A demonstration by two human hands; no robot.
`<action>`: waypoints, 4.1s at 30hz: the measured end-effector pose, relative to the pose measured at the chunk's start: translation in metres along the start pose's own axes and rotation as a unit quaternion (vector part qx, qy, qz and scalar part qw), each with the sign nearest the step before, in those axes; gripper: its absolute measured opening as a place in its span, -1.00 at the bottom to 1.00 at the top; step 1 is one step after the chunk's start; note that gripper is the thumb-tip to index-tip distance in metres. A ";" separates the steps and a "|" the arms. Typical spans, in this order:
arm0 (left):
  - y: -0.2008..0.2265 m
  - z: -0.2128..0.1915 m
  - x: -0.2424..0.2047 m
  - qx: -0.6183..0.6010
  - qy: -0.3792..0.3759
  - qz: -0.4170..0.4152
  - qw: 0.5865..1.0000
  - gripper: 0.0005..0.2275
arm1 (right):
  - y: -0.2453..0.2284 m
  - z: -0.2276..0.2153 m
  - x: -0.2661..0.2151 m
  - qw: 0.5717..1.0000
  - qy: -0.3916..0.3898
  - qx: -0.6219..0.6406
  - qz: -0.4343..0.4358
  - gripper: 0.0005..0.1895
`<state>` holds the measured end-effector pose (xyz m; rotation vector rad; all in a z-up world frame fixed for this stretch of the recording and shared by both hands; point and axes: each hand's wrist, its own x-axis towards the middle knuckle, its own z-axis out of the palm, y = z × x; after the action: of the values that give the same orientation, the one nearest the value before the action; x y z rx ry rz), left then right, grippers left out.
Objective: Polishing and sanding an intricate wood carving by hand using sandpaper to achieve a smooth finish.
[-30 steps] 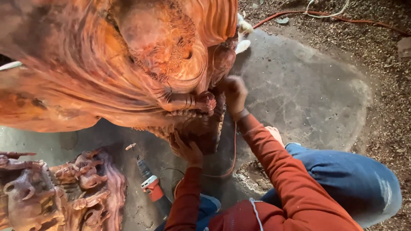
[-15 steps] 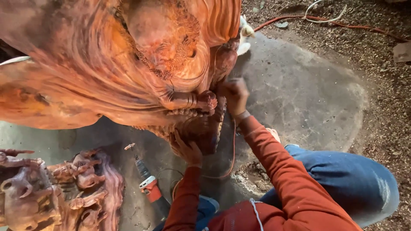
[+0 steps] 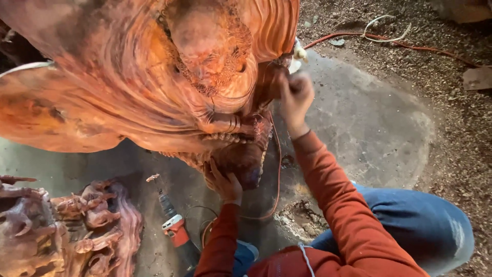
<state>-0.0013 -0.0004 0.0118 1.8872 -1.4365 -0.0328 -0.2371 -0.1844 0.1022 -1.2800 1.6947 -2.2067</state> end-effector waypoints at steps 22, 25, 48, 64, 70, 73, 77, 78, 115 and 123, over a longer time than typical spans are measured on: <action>-0.023 0.017 -0.005 0.016 -0.009 -0.005 1.000 -0.35 | -0.031 0.018 0.032 0.985 -0.092 -0.143 -0.024 -0.84; -0.021 0.011 -0.009 0.023 -0.004 0.000 1.000 -0.35 | -0.034 0.023 0.034 0.993 -0.047 -0.102 0.034 -0.84; -0.019 0.016 -0.005 0.022 0.041 0.025 0.999 -0.41 | 0.003 0.029 0.041 0.890 -0.087 -0.370 -0.253 -0.74; -0.020 0.017 -0.007 0.035 0.039 0.011 0.999 -0.43 | 0.008 0.034 0.034 0.861 -0.061 -0.404 -0.302 -0.86; -0.015 0.012 -0.005 0.028 0.038 0.015 0.999 -0.48 | 0.033 0.030 0.046 0.850 -0.086 -0.363 -0.372 -0.83; -0.009 0.008 0.000 0.042 0.044 0.023 0.998 -0.49 | 0.025 0.034 0.048 0.873 -0.032 -0.346 -0.342 -0.79; -0.004 0.004 -0.001 0.021 0.044 0.012 0.999 -0.44 | 0.003 0.029 0.039 0.867 -0.056 -0.362 -0.338 -0.75; -0.005 0.005 -0.001 0.019 0.047 0.013 0.999 -0.44 | 0.012 0.027 0.042 0.866 -0.054 -0.361 -0.341 -0.75; -0.024 0.022 -0.008 0.022 0.025 -0.009 0.999 -0.34 | -0.037 0.011 0.065 0.834 -0.257 -0.346 -0.345 -0.89; -0.026 0.025 -0.010 0.024 0.048 -0.001 0.999 -0.35 | -0.012 0.007 0.019 0.828 -0.181 -0.330 -0.415 -0.85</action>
<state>0.0054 -0.0029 -0.0246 1.9034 -1.3805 0.0906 -0.2394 -0.1950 0.1232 -2.8360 2.0322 -1.3981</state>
